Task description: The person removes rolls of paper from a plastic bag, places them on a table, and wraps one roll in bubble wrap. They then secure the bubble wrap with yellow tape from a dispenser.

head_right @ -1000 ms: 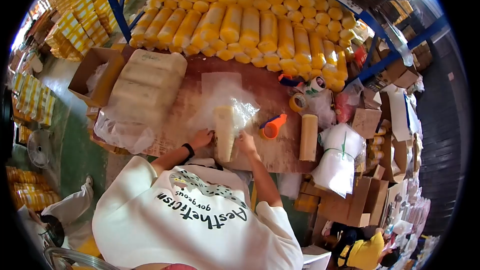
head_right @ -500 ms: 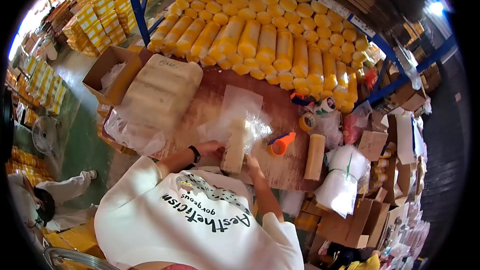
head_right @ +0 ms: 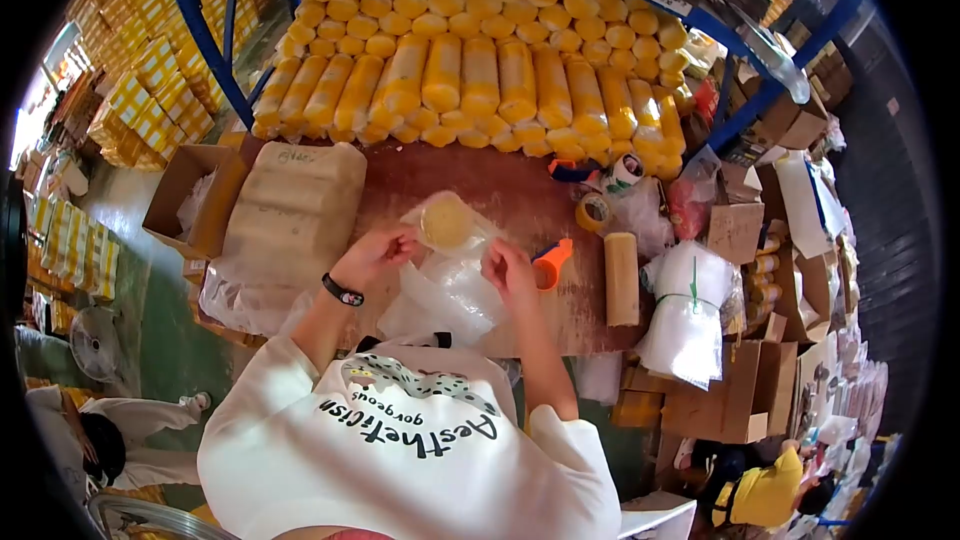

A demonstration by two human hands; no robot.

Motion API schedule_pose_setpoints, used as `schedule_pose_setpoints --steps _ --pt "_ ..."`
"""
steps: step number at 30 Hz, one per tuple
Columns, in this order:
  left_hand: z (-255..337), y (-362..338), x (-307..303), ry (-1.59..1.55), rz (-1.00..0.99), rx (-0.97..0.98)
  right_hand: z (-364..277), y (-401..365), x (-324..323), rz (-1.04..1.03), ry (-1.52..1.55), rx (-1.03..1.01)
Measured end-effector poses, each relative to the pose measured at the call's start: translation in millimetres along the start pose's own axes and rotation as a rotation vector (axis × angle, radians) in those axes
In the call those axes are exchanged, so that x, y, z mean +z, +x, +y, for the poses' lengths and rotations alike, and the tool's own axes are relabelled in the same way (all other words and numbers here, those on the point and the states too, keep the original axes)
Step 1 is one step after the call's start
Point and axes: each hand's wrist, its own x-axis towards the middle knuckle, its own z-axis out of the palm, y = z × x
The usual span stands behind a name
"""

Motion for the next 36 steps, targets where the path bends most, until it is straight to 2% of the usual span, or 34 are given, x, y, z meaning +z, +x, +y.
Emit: schedule_pose_setpoints --steps 3,5,9,12,15,21,24,25,28,30,31,33,36 --pt "19 -4 15 -0.149 0.018 0.085 -16 7 12 0.001 0.136 -0.007" --pt "35 -5 24 -0.203 0.045 0.125 -35 11 22 -0.028 0.124 -0.053" --pt "68 -20 49 -0.127 0.081 0.236 -62 11 52 0.011 0.24 -0.081" --pt "80 -42 66 0.005 0.122 0.255 -60 17 48 -0.155 0.258 -0.095" --pt "79 -61 86 0.047 0.204 0.241 -53 6 43 -0.165 0.231 -0.104" --pt "66 -78 80 0.013 0.277 0.188 -48 -20 56 -0.081 0.125 -0.223" --pt "48 -88 69 -0.103 0.376 0.176 -61 -29 85 0.017 -0.117 -0.176" --pt "38 -89 58 -0.138 0.36 0.156 -60 -26 88 -0.068 -0.194 -0.214" --pt "-17 -82 -4 -0.25 0.308 0.058 -43 -2 93 -0.182 -0.4 0.073" --pt "-68 -74 -55 -0.334 0.271 -0.053 -14 18 88 -0.297 -0.487 0.024" --pt "-95 -74 -77 -0.199 0.364 -0.078 4 25 80 -0.354 -0.528 0.002" --pt "-143 -77 -118 0.076 0.543 -0.127 27 34 42 -0.237 -0.6 -0.011" --pt "-168 -81 -183 0.356 0.695 -0.237 27 31 -15 -0.123 -0.867 -0.099"
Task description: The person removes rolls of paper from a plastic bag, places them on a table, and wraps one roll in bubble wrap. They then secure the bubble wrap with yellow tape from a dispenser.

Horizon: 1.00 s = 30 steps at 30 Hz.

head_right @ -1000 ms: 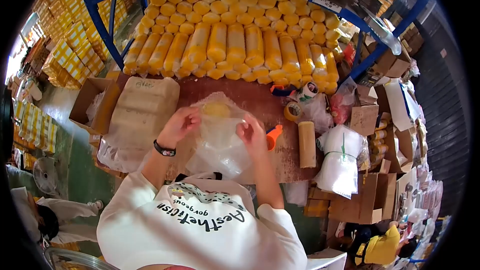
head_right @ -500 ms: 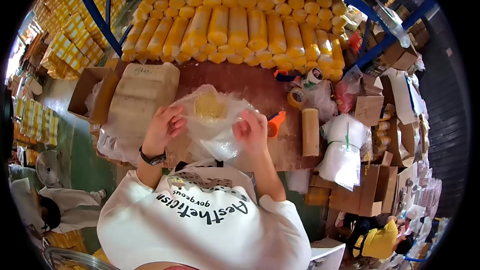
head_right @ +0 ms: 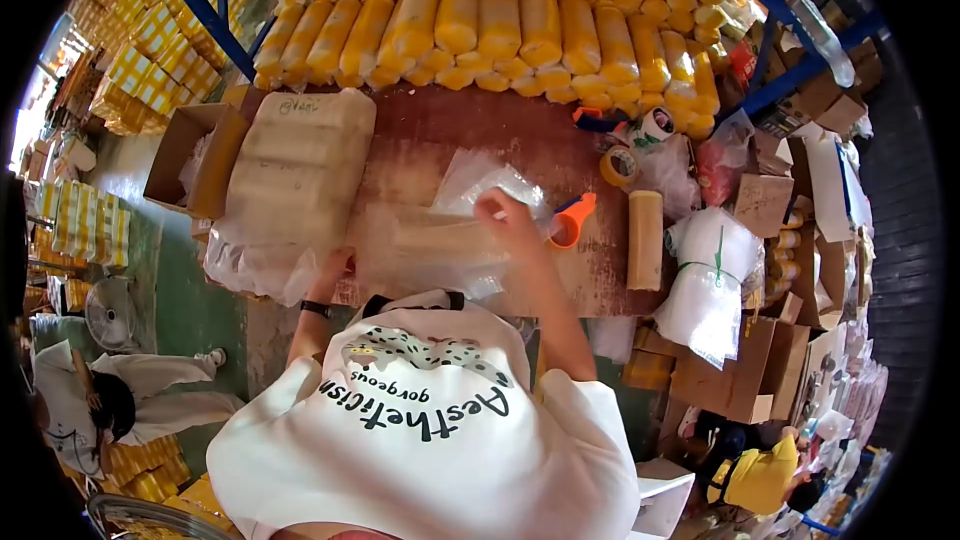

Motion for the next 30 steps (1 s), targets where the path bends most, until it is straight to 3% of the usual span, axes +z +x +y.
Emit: schedule_pose_setpoints --steps 3,5,7,10,13,16,25,28,30 --pt "26 -16 5 0.093 0.258 0.385 40 -14 -29 0.043 -0.547 -0.134" --pt "67 -34 24 0.565 0.443 0.762 58 -17 -23 -0.026 -0.63 -0.206" --pt "113 -55 64 0.773 0.281 1.169 69 -16 -17 -0.044 -0.662 -0.35" --pt "108 -31 80 0.985 0.148 1.463 65 -6 -7 -0.158 -0.888 -0.195" --pt "98 -2 85 1.268 0.106 0.961 73 1 -8 0.038 -0.641 -0.269" --pt "134 -21 86 1.077 0.215 1.121 68 4 -12 0.146 -0.673 -0.425" --pt "163 -49 98 1.067 0.172 1.331 51 2 -35 0.237 -0.793 -0.391" --pt "138 -22 103 1.143 0.135 1.414 60 5 -33 -0.133 -1.113 -0.109" --pt "131 -24 100 1.108 0.173 1.259 56 0 -1 -0.032 -1.082 -0.204"
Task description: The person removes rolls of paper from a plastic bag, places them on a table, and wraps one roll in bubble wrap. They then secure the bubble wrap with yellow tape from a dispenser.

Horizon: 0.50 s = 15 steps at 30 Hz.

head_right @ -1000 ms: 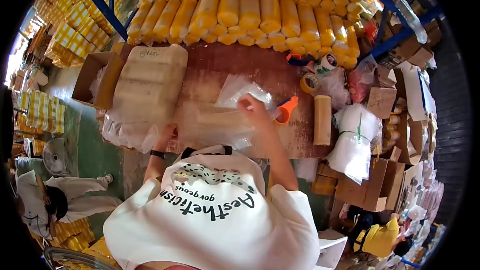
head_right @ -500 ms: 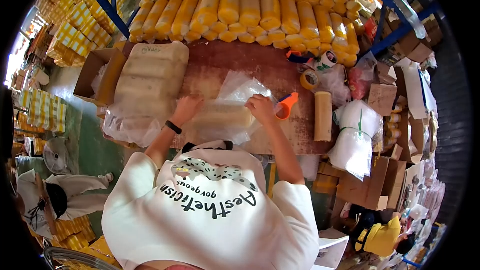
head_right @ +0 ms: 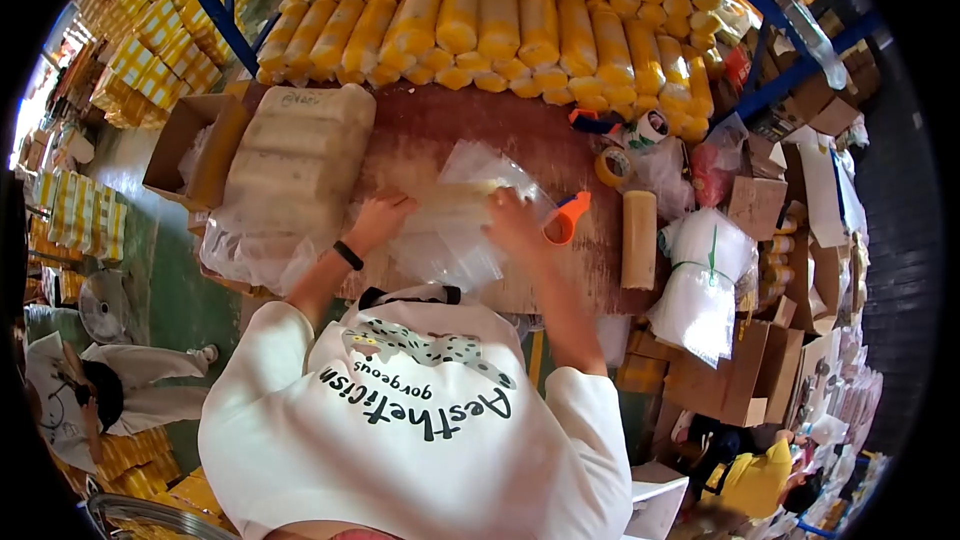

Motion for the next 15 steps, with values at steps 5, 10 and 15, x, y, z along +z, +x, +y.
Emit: schedule_pose_setpoints --steps 5,10,15 --pt "5 -10 -6 -0.07 0.065 -0.045 -96 27 4 0.026 0.039 -0.163" --pt "-14 -37 -11 -0.409 0.424 -0.456 -120 66 39 -0.004 0.077 -0.245" --pt "-75 -123 51 -0.635 0.418 -0.842 -132 76 47 -0.133 0.116 -0.323"
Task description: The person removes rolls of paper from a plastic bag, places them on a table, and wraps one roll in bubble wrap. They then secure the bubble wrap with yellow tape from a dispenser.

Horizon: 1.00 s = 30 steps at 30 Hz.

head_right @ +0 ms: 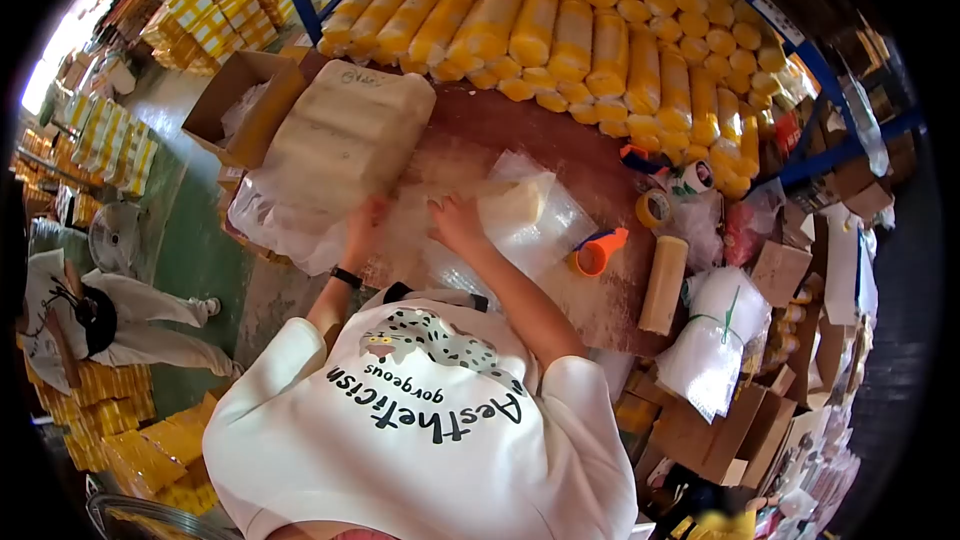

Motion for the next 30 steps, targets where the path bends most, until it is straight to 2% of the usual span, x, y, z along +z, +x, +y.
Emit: schedule_pose_setpoints --steps 2,3,7,10,13,15,16,18,22,24,27,30 --pt "-90 -7 23 0.127 -0.035 0.009 2 5 17 -0.007 -0.008 -0.012" --pt "-96 -14 25 0.072 -0.083 -0.009 4 7 23 -0.01 -0.015 -0.016" --pt "-41 -26 18 -0.09 -0.247 -0.024 0 13 13 0.018 -0.026 0.032" --pt "-14 -24 8 0.297 -0.288 0.137 6 14 10 0.072 -0.073 -0.005" --pt "6 -18 15 -0.435 -0.432 -0.114 16 16 19 0.141 -0.191 -0.02" --pt "53 -18 9 -0.535 -0.395 -0.35 26 19 34 0.238 -0.231 -0.022" --pt "69 -18 8 -0.584 -0.373 -0.47 30 21 34 0.183 -0.212 -0.053" --pt "58 -5 17 -0.5 -0.38 -0.316 39 21 35 0.069 -0.167 -0.113" --pt "70 25 20 -0.503 -0.307 -0.114 47 27 10 0.11 0.17 -0.107" --pt "100 28 21 -0.442 -0.349 -0.066 41 26 -29 0.105 0.378 -0.129" --pt "153 35 28 -0.39 -0.407 0.064 37 22 -57 0.204 0.605 -0.142" --pt "206 43 35 -0.414 -0.505 0.125 54 17 -105 0.047 0.45 0.022"
